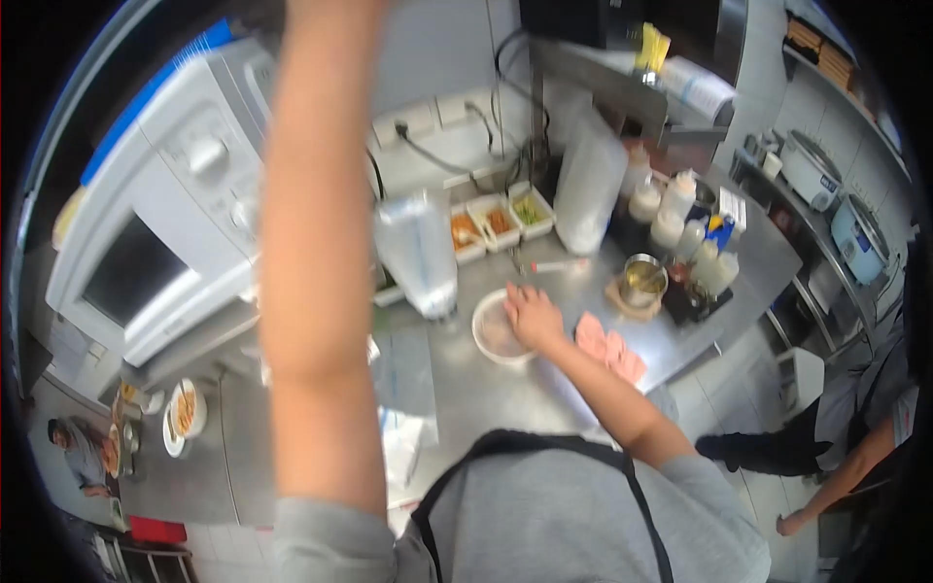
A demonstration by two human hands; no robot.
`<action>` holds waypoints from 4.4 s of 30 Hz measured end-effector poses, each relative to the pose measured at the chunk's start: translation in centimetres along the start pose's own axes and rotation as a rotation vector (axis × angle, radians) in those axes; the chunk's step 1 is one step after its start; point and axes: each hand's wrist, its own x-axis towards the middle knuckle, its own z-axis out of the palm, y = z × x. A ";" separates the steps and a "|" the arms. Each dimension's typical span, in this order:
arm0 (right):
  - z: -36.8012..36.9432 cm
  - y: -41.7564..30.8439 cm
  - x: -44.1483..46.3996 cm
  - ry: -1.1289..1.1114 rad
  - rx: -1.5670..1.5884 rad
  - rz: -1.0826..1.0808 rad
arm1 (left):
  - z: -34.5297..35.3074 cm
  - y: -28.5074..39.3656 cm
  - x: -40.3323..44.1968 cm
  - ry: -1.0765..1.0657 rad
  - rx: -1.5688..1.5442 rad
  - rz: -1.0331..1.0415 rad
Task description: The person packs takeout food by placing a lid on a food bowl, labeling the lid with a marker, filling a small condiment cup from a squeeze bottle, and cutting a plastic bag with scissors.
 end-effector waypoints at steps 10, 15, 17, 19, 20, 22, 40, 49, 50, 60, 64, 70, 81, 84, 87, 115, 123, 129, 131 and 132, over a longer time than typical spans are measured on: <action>-2.2 -1.8 -2.2 -0.104 0.057 0.269 | -11.8 13.8 -47.3 -0.284 0.325 -1.754; -1.3 -2.3 -4.0 0.022 0.127 0.175 | -11.4 11.3 -46.7 -0.079 0.270 -1.748; -0.5 -1.1 -3.7 0.061 0.088 0.103 | -11.4 10.8 -46.9 -0.155 0.290 -1.692; -0.3 -0.2 -2.7 0.117 0.203 0.062 | -11.5 10.5 -47.2 -0.209 0.294 -1.653; -0.3 0.1 -2.0 0.145 0.261 0.040 | -11.5 10.3 -47.3 -0.218 0.289 -1.639; -0.5 1.4 0.0 0.015 0.324 0.091 | -11.7 9.5 -47.6 -0.289 0.286 -1.590; -0.9 2.4 4.6 -0.279 0.139 0.096 | -12.2 3.8 -46.8 -0.903 0.322 -1.473; 1.1 5.2 1.5 -0.189 0.685 0.036 | -11.9 5.2 -45.5 -1.211 0.356 -1.362; 0.4 4.7 1.7 -0.175 0.682 0.043 | -11.8 5.6 -44.7 -1.182 0.371 -1.269; -1.4 6.1 -3.2 -0.107 0.483 -0.041 | -10.6 10.2 -44.1 -1.429 0.358 -0.772; -4.5 9.5 -8.7 -0.025 -0.005 0.182 | -10.5 11.3 -43.1 -1.403 0.398 -0.834; -0.8 14.4 -14.7 0.256 -0.036 0.177 | -8.8 13.8 -42.5 -1.338 0.403 -0.931; -18.5 31.1 -13.1 0.929 0.239 0.330 | 1.2 17.6 -41.4 -0.712 0.270 -1.156; -17.9 43.0 -11.0 0.759 0.366 0.466 | 9.1 21.3 -40.4 -0.653 -0.485 -1.351; -18.6 48.6 -7.4 0.401 0.625 0.621 | 16.5 25.6 -43.6 -0.792 -1.209 -1.625; -22.4 64.4 1.5 0.339 0.276 0.513 | 38.5 34.7 -56.3 -1.003 -1.232 -2.165; -30.2 64.5 -1.9 -0.001 0.968 0.709 | 50.5 31.5 -65.0 -0.214 -1.314 -2.529; -37.5 69.1 -13.8 -0.028 1.114 0.765 | 55.7 29.6 -64.9 0.046 -1.104 -2.535; -38.5 70.6 -16.8 -0.068 1.134 0.784 | 56.7 29.2 -64.8 0.105 -1.011 -2.537; -38.6 71.2 -17.9 -0.076 1.133 0.812 | 57.1 28.9 -64.9 0.138 -0.959 -2.540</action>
